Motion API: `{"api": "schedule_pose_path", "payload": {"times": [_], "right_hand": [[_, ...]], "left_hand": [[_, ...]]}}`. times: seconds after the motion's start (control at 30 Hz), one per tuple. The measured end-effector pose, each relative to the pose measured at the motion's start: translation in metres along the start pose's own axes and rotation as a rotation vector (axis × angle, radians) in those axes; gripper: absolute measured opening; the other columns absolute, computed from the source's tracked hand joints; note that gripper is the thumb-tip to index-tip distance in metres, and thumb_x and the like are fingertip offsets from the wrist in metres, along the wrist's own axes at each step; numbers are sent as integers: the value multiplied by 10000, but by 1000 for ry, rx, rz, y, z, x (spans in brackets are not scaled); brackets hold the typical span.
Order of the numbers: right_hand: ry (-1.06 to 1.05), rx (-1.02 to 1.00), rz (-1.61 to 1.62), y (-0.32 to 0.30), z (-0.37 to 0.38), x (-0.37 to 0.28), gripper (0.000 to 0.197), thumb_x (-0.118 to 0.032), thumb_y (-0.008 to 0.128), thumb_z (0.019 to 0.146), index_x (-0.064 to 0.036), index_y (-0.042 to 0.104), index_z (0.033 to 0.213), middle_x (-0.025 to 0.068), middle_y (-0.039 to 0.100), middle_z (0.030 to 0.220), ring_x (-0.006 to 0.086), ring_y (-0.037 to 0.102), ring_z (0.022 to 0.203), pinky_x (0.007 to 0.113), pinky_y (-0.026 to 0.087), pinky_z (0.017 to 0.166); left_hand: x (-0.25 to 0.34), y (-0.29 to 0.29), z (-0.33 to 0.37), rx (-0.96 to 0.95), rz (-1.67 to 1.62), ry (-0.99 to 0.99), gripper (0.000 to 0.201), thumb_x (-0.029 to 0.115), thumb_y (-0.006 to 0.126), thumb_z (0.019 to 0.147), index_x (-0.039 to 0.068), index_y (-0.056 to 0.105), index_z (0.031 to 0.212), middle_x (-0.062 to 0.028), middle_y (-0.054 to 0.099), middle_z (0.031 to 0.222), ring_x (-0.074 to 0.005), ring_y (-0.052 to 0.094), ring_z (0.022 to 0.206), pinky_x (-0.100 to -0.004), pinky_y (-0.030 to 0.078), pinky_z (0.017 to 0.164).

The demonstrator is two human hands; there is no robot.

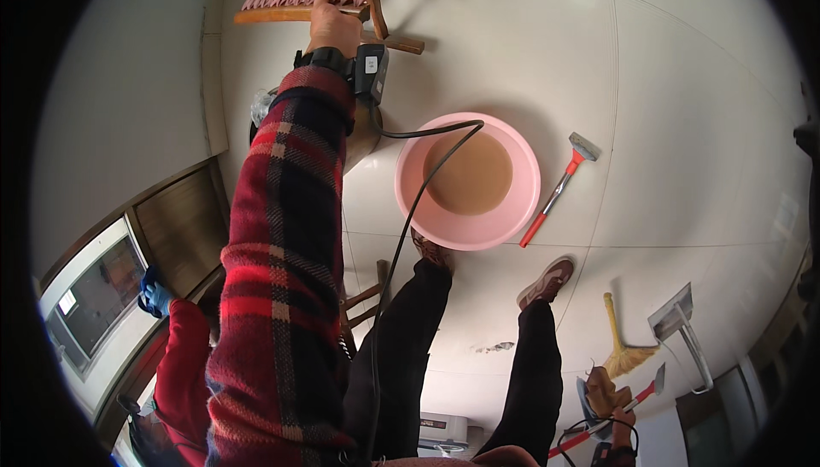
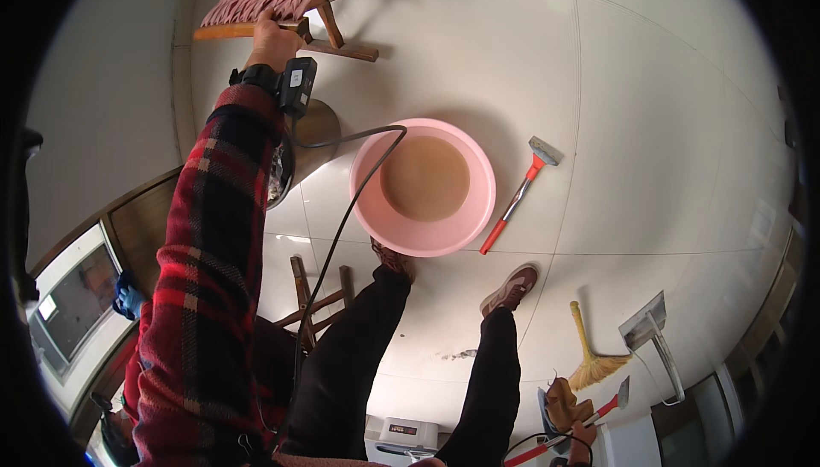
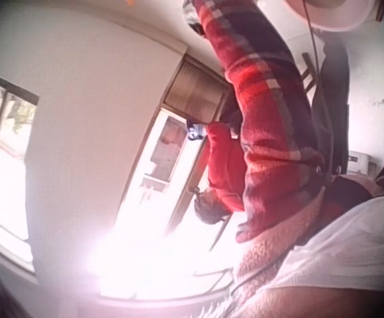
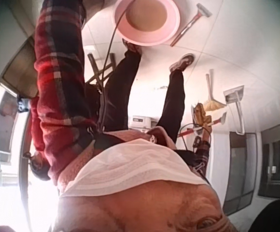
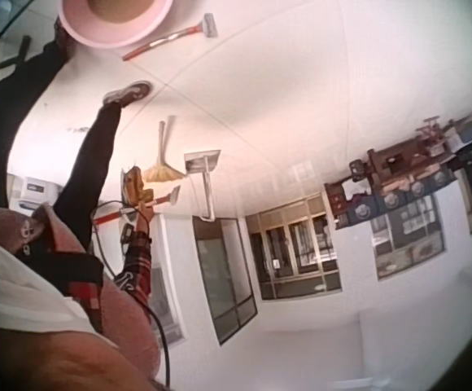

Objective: The person gathers cleaning tools, carries a pink basin of water to a balcony, and cleans a large sliding window. They wipe the glass with a cloth, open and close the window, and then use a long-handled mop to clean the window screen.

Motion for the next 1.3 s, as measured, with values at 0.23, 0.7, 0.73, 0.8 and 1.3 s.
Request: {"api": "schedule_pose_path", "payload": {"times": [0.23,0.7,0.73,0.8,1.3], "right_hand": [[-42,-43,-33,16,9,5,356,-148,577,636,82,597,908,108,618,789,202,582,694,313,486,643],[81,-143,-219,11,26,-4,441,-203,611,627,67,601,976,135,646,841,205,608,725,324,500,671],[92,-125,-281,9,28,-1,456,-210,614,625,64,598,988,128,643,838,193,605,726,317,499,668],[48,-173,-171,11,30,1,457,-208,610,625,63,598,991,126,640,833,192,605,725,315,497,662],[-253,-97,51,-23,18,-25,441,-95,557,618,55,543,1033,140,626,925,229,612,820,303,489,749]], "left_hand": [[-21,28,-62,68,-660,-293,423,335,514,912,82,432,1241,-73,484,1286,-286,480,1091,-457,368,956],[-237,-116,-343,-61,275,-723,590,468,653,781,5,536,1128,-117,588,1056,-214,552,979,-333,458,802],[-256,-116,-355,-74,159,-846,550,434,664,784,19,543,1124,-116,590,1052,-207,556,969,-342,466,788],[-278,-108,-355,-140,110,-797,511,383,685,775,37,543,1124,-117,590,1052,-202,568,937,-356,480,752],[-209,-75,-420,-34,-136,-785,365,70,603,717,-40,547,1060,-145,596,927,-279,584,800,-373,487,650]]}}
Point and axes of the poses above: each hand's wrist, its own z-axis towards the middle knuckle, its own y-axis out of the palm, x = y × z, the point moved 6 cm from there along z, towards the middle knuckle
